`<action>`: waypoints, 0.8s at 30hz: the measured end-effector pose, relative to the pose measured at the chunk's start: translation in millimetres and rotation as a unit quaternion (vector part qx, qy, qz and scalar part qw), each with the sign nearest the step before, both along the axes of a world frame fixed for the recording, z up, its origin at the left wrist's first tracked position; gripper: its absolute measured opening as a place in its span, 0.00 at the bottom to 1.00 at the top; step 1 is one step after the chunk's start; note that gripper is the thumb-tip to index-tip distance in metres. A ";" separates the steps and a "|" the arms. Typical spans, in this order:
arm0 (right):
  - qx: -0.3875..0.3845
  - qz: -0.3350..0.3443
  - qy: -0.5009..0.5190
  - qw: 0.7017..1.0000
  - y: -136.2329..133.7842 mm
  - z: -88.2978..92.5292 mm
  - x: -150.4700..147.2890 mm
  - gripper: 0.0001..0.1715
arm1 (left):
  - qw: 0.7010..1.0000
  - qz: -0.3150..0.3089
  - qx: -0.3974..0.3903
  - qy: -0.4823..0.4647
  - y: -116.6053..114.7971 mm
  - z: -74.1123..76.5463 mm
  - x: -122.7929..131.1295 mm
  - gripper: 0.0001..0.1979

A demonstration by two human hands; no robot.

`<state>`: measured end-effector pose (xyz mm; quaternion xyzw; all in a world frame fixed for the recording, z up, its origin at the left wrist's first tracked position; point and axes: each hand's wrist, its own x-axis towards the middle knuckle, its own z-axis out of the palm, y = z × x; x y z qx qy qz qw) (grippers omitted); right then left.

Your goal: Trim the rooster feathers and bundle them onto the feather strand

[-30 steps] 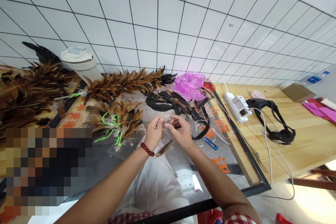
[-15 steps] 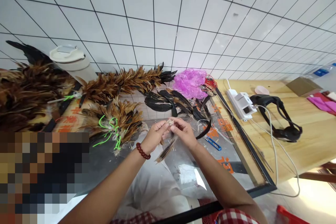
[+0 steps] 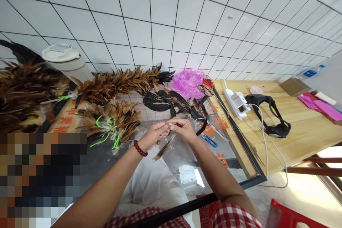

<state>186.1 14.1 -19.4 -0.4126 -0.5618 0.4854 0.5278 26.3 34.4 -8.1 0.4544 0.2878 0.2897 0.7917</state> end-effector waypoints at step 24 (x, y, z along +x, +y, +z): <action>-0.041 0.021 0.028 0.999 4.5 11.4 11.1 0.26 | 0.998 0.003 -0.051 -0.045 1.6 5.1 -3.5 0.21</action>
